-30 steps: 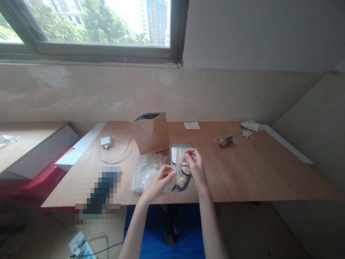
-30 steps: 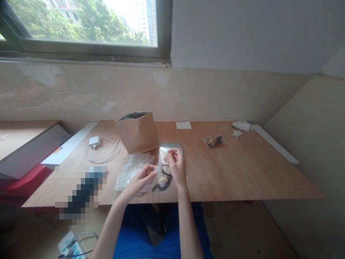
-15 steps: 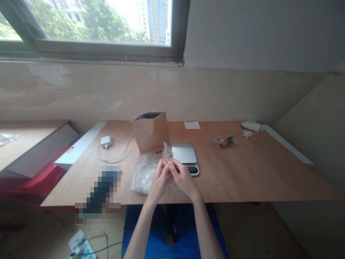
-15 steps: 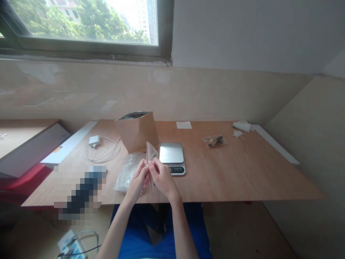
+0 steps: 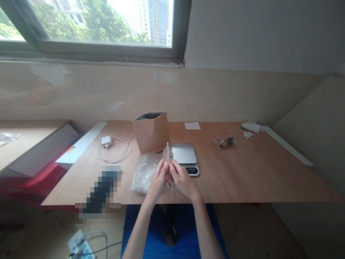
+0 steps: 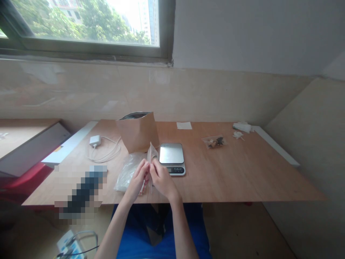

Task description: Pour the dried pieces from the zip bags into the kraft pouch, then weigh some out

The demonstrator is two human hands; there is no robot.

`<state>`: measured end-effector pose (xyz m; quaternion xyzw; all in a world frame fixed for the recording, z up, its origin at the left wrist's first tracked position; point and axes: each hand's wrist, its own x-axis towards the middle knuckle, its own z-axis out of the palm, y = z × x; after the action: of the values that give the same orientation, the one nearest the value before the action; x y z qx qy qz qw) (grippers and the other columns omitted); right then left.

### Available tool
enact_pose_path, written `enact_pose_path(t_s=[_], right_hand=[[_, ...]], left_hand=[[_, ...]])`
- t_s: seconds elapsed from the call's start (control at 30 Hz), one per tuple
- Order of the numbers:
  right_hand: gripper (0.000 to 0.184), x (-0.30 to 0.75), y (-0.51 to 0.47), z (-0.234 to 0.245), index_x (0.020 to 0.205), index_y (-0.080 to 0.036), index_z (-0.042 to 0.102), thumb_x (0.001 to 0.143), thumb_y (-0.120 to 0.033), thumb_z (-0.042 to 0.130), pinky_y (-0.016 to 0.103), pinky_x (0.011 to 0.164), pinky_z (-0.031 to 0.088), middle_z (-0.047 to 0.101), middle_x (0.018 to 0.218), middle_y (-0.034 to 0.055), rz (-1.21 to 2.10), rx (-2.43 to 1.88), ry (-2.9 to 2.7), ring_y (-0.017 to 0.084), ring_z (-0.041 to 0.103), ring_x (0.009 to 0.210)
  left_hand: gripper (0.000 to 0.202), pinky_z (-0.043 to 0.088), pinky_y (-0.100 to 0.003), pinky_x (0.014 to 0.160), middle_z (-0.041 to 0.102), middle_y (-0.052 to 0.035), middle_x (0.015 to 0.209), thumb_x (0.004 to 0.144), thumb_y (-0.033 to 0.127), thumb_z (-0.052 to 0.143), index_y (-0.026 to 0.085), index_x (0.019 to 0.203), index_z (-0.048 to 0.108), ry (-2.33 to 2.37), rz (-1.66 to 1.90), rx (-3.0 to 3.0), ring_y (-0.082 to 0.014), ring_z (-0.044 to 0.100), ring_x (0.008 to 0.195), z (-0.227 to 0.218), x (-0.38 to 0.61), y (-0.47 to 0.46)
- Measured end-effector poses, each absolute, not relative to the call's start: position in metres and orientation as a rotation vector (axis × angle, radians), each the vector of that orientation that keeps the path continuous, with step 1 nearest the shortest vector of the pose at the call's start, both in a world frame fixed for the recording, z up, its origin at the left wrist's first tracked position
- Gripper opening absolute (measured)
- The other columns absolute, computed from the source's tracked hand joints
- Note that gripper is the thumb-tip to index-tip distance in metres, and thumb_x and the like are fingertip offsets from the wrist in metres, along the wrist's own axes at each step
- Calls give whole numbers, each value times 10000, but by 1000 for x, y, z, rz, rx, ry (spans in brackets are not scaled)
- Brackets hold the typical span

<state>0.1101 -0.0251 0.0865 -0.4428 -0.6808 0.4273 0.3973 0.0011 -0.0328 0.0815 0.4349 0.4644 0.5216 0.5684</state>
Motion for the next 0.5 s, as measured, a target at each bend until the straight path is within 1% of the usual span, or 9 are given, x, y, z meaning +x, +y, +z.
enact_pose_path(t_s=[0.2, 0.4, 0.5], right_hand=[[244, 110, -26, 86, 702, -221, 395, 906, -340, 331, 230, 509, 303, 455, 601, -48, 1066, -1120, -1726, 123, 457, 542], [291, 108, -25, 85, 613, -211, 366, 863, -353, 409, 228, 508, 264, 388, 548, -58, 958, -1216, -1705, 105, 378, 516], [288, 116, -20, 81, 585, -215, 322, 830, -322, 430, 230, 500, 238, 341, 523, -65, 846, -1284, -1626, 99, 332, 498]], left_hand=[[406, 247, -186, 411, 312, 88, 514, 737, 566, 540, 209, 663, 359, 1123, 1201, 1044, -56, 288, 426, 77, -2, -31], [359, 283, -201, 488, 327, 62, 564, 804, 456, 497, 197, 606, 346, 1203, 1307, 1255, -77, 318, 515, 72, -2, -32], [347, 270, -204, 475, 304, 70, 537, 823, 439, 466, 206, 609, 325, 1248, 1346, 1239, -79, 296, 490, 70, -8, -32]])
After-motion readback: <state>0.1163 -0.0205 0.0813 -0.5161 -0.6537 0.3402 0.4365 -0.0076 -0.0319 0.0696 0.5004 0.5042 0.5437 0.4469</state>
